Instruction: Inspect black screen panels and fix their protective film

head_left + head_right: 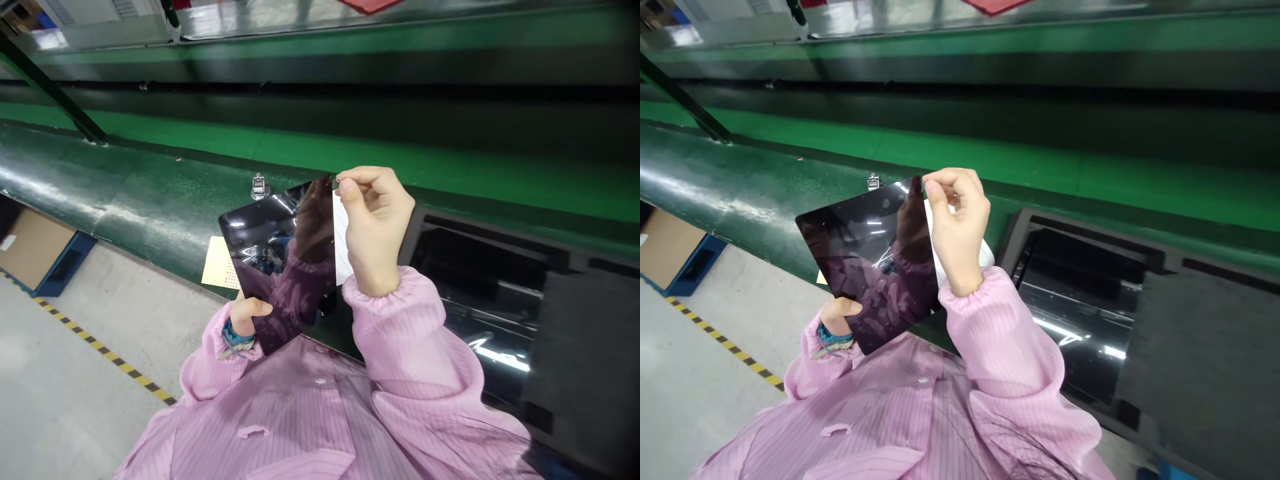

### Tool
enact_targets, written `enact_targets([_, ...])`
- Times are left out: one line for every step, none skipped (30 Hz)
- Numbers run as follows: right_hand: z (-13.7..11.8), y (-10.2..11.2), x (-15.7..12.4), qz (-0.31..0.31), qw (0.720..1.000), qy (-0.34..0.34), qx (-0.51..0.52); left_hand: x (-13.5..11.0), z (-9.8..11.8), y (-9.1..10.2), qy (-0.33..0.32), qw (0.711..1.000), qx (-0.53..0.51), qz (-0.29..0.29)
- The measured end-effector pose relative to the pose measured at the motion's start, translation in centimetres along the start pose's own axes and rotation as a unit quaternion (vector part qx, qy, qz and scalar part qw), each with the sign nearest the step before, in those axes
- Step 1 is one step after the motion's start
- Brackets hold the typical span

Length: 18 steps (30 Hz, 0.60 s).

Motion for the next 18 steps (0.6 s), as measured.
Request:
enact_targets([-0.7, 0.0, -0.1, 0.003, 0.999, 0.027, -0.021, -0.1, 0.0, -0.2, 0.006, 1.000, -0.002, -0.002])
enact_targets([-1.3, -0.1, -0.1, 0.002, 0.998, 0.055, -0.044, -0.2, 0.0, -0.4, 0.012, 1.000, -0.002, -0.003])
enact_targets([-1.8, -0.3, -0.2, -0.002, 0.994, 0.082, -0.068, -0.3, 0.0, -0.6, 0.018, 1.000, -0.001, -0.005])
enact_targets([-2.3, -0.5, -0.3, -0.007, 0.991, 0.105, -0.089, -0.4, 0.1, -0.8, 0.022, 1.000, 0.000, -0.006])
enact_targets([-2.5, -0.6, -0.4, -0.010, 0.987, 0.121, -0.104, -0.6, 0.2, -1.0, 0.027, 1.000, 0.003, -0.007])
enact_targets([-2.7, -0.7, -0.5, -0.010, 0.984, 0.133, -0.116, -0.7, 0.3, -1.1, 0.031, 0.999, 0.007, -0.008])
enact_targets([-2.7, -0.7, -0.6, -0.007, 0.982, 0.141, -0.125, -0.9, 0.3, -1.3, 0.034, 0.999, 0.012, -0.010])
enact_targets([-2.8, -0.8, -0.7, -0.003, 0.979, 0.150, -0.140, -1.0, 0.3, -1.4, 0.035, 0.999, 0.017, -0.013])
enact_targets([-2.9, -0.8, -0.8, 0.002, 0.975, 0.159, -0.158, -1.0, 0.3, -1.4, 0.034, 0.999, 0.022, -0.015])
enact_targets([-3.0, -0.8, -1.0, 0.008, 0.970, 0.167, -0.176, -1.1, 0.3, -1.5, 0.031, 0.999, 0.025, -0.018])
enact_targets([-3.1, -0.8, -1.1, 0.015, 0.966, 0.173, -0.192, -1.1, 0.3, -1.5, 0.027, 0.999, 0.028, -0.020])
enact_targets([-3.2, -0.7, -1.2, 0.022, 0.963, 0.177, -0.204, -1.1, 0.2, -1.5, 0.021, 0.999, 0.030, -0.022])
enact_targets([-3.2, -0.7, -1.3, 0.028, 0.961, 0.179, -0.210, -1.1, 0.1, -1.5, 0.018, 0.999, 0.032, -0.025])
enact_targets([-3.3, -0.6, -1.4, 0.035, 0.959, 0.182, -0.215, -1.1, 0.1, -1.6, 0.015, 0.999, 0.033, -0.028])
enact_targets([-3.3, -0.5, -1.5, 0.042, 0.957, 0.183, -0.219, -1.1, 0.0, -1.6, 0.012, 0.999, 0.034, -0.032])
enact_targets([-3.3, -0.4, -1.5, 0.047, 0.957, 0.181, -0.222, -1.1, 0.0, -1.7, 0.011, 0.999, 0.035, -0.036])
enact_targets([-3.3, -0.3, -1.5, 0.050, 0.957, 0.176, -0.223, -1.1, 0.0, -1.9, 0.010, 0.998, 0.036, -0.041])
enact_targets([-3.1, -0.2, -1.4, 0.049, 0.959, 0.166, -0.223, -1.1, 0.0, -1.9, 0.008, 0.998, 0.036, -0.043])
Point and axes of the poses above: each hand's wrist, its own x-axis towards the middle knuckle, its own y-axis out of the back of the hand, z = x × y, the point moved 10 cm from there along x, towards the middle knuckle, and after that the axes turned 2 degrees about y, right-handed, at the moved point
